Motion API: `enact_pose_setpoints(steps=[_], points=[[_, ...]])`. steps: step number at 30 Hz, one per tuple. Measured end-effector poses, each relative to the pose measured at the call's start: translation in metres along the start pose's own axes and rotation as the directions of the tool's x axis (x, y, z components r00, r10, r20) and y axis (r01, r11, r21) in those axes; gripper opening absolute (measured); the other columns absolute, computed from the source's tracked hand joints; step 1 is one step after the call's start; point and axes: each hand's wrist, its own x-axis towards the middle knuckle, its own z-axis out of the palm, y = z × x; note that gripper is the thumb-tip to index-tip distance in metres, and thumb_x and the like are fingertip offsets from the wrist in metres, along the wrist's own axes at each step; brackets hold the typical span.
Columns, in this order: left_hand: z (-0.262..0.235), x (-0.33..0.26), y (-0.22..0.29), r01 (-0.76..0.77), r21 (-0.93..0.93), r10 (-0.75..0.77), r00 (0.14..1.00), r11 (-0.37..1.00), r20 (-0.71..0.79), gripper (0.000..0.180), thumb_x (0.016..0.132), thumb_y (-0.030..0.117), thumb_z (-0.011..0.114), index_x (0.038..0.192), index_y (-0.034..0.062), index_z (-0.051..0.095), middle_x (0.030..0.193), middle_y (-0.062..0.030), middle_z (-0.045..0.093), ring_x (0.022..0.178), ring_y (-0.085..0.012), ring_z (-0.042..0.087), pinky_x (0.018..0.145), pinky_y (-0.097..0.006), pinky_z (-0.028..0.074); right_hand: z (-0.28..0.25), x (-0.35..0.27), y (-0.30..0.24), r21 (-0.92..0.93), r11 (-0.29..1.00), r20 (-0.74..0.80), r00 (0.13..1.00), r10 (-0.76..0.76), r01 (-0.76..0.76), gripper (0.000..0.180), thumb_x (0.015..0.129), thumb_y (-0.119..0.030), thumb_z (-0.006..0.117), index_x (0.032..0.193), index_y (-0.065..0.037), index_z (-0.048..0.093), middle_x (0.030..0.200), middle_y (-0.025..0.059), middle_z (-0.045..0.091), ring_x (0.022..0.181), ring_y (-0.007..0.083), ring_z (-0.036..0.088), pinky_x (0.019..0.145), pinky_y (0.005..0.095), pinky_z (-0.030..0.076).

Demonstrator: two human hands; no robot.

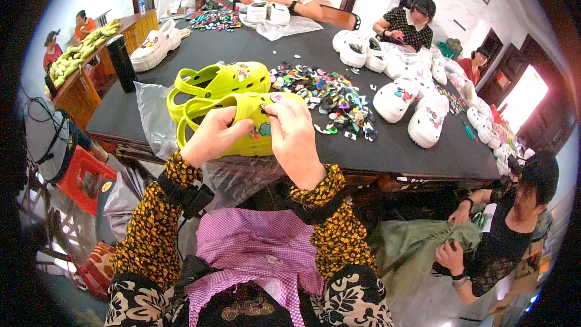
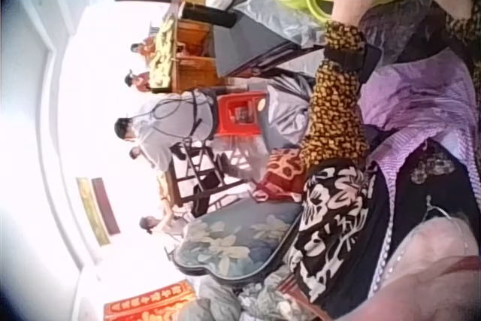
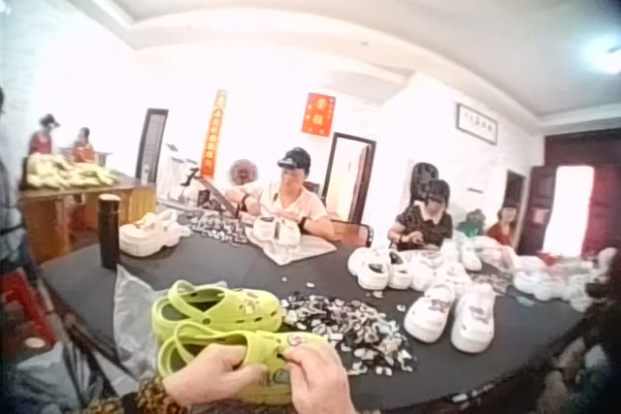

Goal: The recorder takes shoes out of plastic bags, applies decorative charms to the holes, and puts them back into bags.

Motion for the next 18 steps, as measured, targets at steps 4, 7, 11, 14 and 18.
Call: enact_pose_setpoints(steps=[4, 7, 11, 14, 18], points=[[-0.001, -0.001, 0.003, -0.013, -0.007, 0.013, 1.0, 1.0, -0.008, 0.023, 0.088, 0.018, 0.062, 0.098, -0.0035, 0.063, 0.077, -0.0024, 0.064, 0.07, -0.0059, 0.053, 0.063, -0.026, 0.046, 0.005, -0.002, -0.002, 0.007, 1.0, -0.022, 1.0, -0.009, 0.009, 0.017, 0.08, 0.006, 0.06, 0.095, 0.001, 0.065, 0.094, 0.013, 0.062, 0.091, 0.0258, 0.061, 0.08, 0.0321, 0.049], [0.0, 0.0, 0.005, -0.015, -0.032, 0.015, 1.0, 0.999, 0.001, 0.023, 0.088, 0.018, 0.062, 0.096, -0.0034, 0.063, 0.076, -0.0033, 0.064, 0.068, -0.0062, 0.052, 0.061, -0.026, 0.046, 0.004, -0.003, -0.003, 0.1, 0.99, 0.009, 0.995, 0.096, -0.097, 0.017, 0.08, 0.002, 0.059, 0.096, 0.0, 0.065, 0.095, 0.0148, 0.061, 0.097, 0.0313, 0.057, 0.087, 0.0393, 0.045], [0.001, 0.0, 0.003, -0.073, -0.023, 0.073, 0.997, 0.997, -0.033, 0.022, 0.088, 0.018, 0.062, 0.095, -0.0031, 0.063, 0.074, -0.0033, 0.063, 0.067, -0.0067, 0.052, 0.06, -0.027, 0.046, 0.005, -0.004, -0.003, 0.043, 0.998, 0.001, 0.999, 0.046, -0.046, 0.019, 0.08, 0.005, 0.059, 0.098, 0.001, 0.065, 0.098, 0.0145, 0.06, 0.095, 0.0291, 0.058, 0.084, 0.0352, 0.047], [0.0, 0.0, 0.005, -0.076, -0.005, 0.076, 0.997, 0.997, -0.027, 0.022, 0.088, 0.018, 0.062, 0.096, -0.003, 0.063, 0.074, -0.0039, 0.064, 0.067, -0.0071, 0.053, 0.061, -0.027, 0.046, 0.004, -0.007, -0.004, -0.023, 1.0, 0.02, 1.0, -0.007, 0.007, 0.022, 0.08, 0.008, 0.058, 0.101, 0.003, 0.064, 0.101, 0.0141, 0.059, 0.095, 0.0268, 0.059, 0.081, 0.0316, 0.049], [0.002, -0.001, 0.0, -0.119, -0.02, 0.118, 0.992, 0.993, -0.05, 0.022, 0.088, 0.017, 0.061, 0.096, -0.0029, 0.063, 0.075, -0.0052, 0.064, 0.067, -0.0074, 0.054, 0.061, -0.028, 0.047, 0.001, -0.011, -0.007, -0.053, 0.997, 0.085, 0.995, -0.058, 0.062, 0.029, 0.079, 0.01, 0.056, 0.106, 0.004, 0.063, 0.104, 0.0145, 0.057, 0.098, 0.0274, 0.056, 0.082, 0.0327, 0.048]])
